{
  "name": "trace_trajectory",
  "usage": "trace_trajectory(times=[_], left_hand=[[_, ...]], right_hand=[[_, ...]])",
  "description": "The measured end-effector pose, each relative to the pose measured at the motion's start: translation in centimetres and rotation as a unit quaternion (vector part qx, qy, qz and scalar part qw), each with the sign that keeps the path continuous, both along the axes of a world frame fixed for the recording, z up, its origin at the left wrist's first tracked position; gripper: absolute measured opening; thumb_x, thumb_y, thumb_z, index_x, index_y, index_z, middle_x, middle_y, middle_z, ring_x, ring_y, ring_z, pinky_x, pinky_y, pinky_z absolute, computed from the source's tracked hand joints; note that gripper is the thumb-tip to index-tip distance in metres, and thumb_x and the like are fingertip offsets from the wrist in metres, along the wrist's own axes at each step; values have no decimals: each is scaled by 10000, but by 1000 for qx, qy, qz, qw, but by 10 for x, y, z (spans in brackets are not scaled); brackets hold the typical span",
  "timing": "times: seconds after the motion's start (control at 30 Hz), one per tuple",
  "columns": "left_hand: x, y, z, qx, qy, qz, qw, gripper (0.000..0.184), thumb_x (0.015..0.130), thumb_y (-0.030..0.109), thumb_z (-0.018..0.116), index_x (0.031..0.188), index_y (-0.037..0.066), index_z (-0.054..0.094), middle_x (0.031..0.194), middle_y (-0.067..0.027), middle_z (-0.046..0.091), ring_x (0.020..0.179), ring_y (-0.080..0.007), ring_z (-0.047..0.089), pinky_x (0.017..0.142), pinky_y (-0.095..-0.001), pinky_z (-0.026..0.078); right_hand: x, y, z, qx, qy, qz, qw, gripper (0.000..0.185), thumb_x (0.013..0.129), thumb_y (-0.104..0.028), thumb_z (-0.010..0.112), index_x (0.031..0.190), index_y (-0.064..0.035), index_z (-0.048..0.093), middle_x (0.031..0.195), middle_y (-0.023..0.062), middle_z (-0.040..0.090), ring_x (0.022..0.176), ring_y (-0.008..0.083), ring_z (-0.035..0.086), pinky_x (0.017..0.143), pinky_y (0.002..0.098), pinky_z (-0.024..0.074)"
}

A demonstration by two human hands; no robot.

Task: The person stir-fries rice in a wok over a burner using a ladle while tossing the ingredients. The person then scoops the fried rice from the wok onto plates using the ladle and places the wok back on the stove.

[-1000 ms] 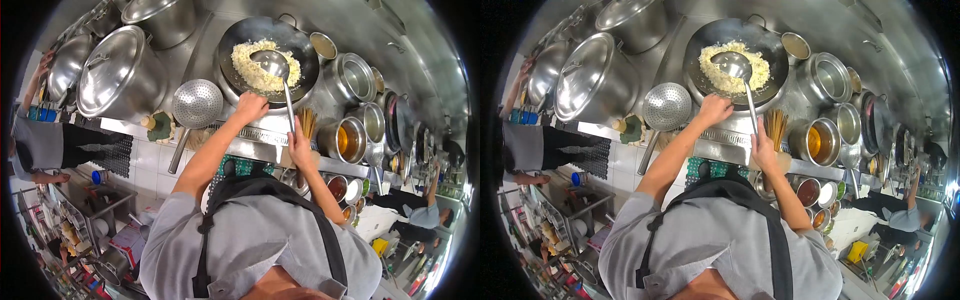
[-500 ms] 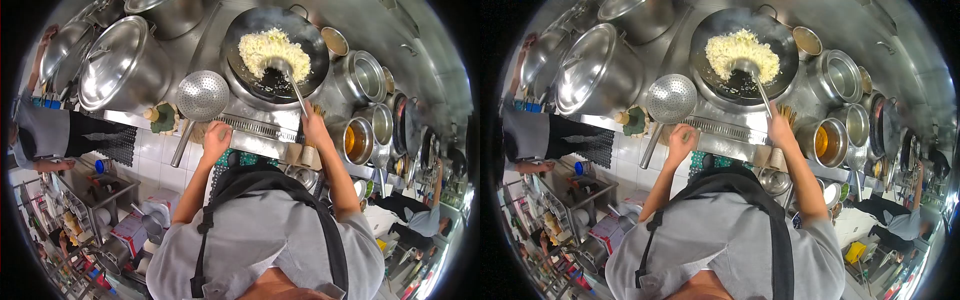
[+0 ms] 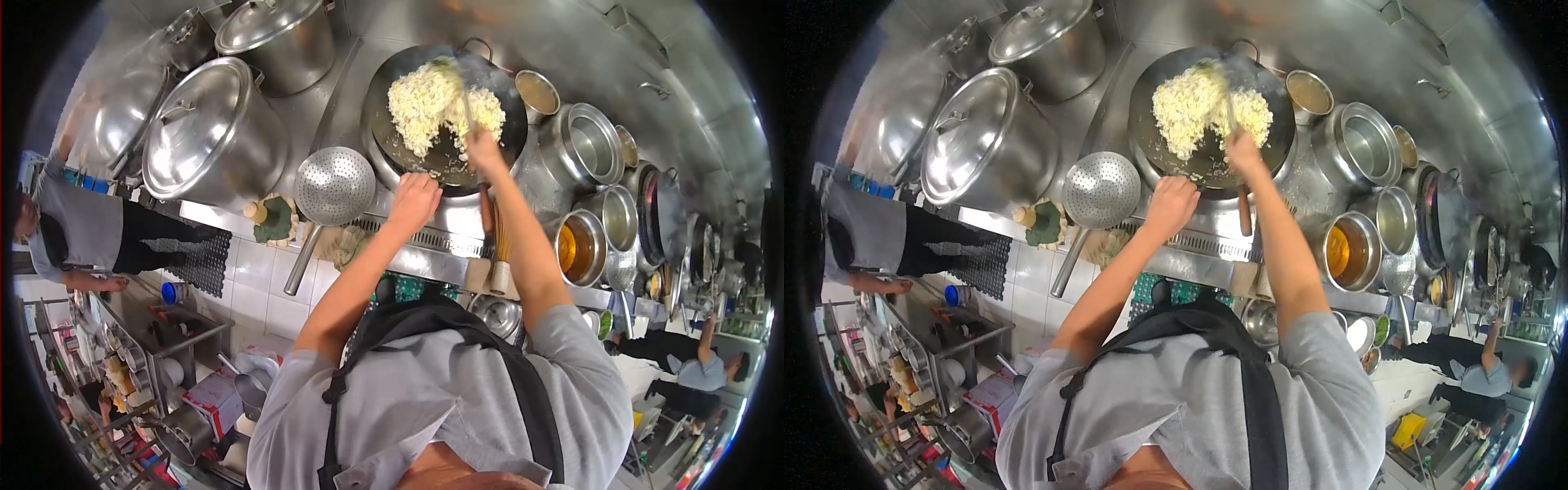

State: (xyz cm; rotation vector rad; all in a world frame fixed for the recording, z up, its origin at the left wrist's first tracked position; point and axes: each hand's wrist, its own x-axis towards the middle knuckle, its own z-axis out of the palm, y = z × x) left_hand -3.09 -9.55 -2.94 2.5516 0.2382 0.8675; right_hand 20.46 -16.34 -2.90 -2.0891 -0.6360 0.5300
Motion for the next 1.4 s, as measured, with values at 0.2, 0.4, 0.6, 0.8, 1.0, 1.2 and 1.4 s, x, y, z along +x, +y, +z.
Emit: trace_trajectory(times=[0.2, 0.4, 0.6, 0.8, 1.0, 1.2, 1.4], left_hand=[[20, 10, -16, -4, 48, -22, 999, 196, 819, 184, 637, 684, 44, 654, 720, -138, 669, 733, -321, 654, 780, -458, 464], [24, 10, -15, -27, 83, -18, 996, 203, 808, 192, 612, 675, 46, 655, 706, -146, 676, 718, -326, 656, 759, -455, 451], [26, 10, -2, -20, 171, -14, 985, 246, 819, 244, 594, 682, 65, 694, 723, -155, 694, 736, -335, 676, 799, -462, 451], [32, 9, -8, -6, 233, -18, 972, 324, 869, 302, 579, 707, 60, 720, 739, -209, 690, 745, -369, 690, 777, -488, 509], [-40, -5, 89, 1, 225, -80, 971, 325, 875, 326, 607, 669, 88, 686, 659, -167, 671, 678, -352, 688, 645, -477, 528], [-23, -26, -28, 0, 148, -27, 989, 311, 872, 305, 617, 654, 88, 661, 659, -141, 671, 630, -342, 657, 658, -461, 503], [-73, -26, -11, 23, 137, -16, 990, 295, 823, 354, 654, 742, 78, 718, 711, -145, 695, 670, -313, 684, 774, -447, 525]], right_hand=[[-29, -53, 39, -61, -203, 81, 974, 431, 888, -128, 563, 1270, 68, 522, 934, 310, 669, 930, 466, 664, 830, 487, 525], [22, 7, -6, -5, -93, -50, 994, 355, 944, -190, 564, 1230, 21, 551, 806, 272, 678, 772, 444, 685, 709, 494, 539], [-73, -60, 12, -11, -273, 191, 943, 661, 900, -69, 565, 1511, -18, 318, 821, 311, 650, 756, 483, 646, 682, 542, 518], [-148, -151, -27, -107, -226, 82, 965, 809, 906, -20, 542, 1587, -84, 110, 800, 305, 637, 742, 464, 648, 673, 538, 486], [-171, -193, 112, -76, -126, 209, 967, 624, 935, -45, 547, 1519, -2, 333, 907, 294, 650, 725, 322, 672, 741, 415, 509], [-143, -138, 70, -244, -181, 146, 941, 659, 937, -49, 496, 1536, 24, 231, 1019, 354, 631, 896, 477, 637, 809, 549, 479], [-146, -128, 60, -167, -186, 164, 954, 675, 928, -63, 499, 1520, 70, 203, 840, 385, 620, 813, 538, 619, 777, 561, 474]])
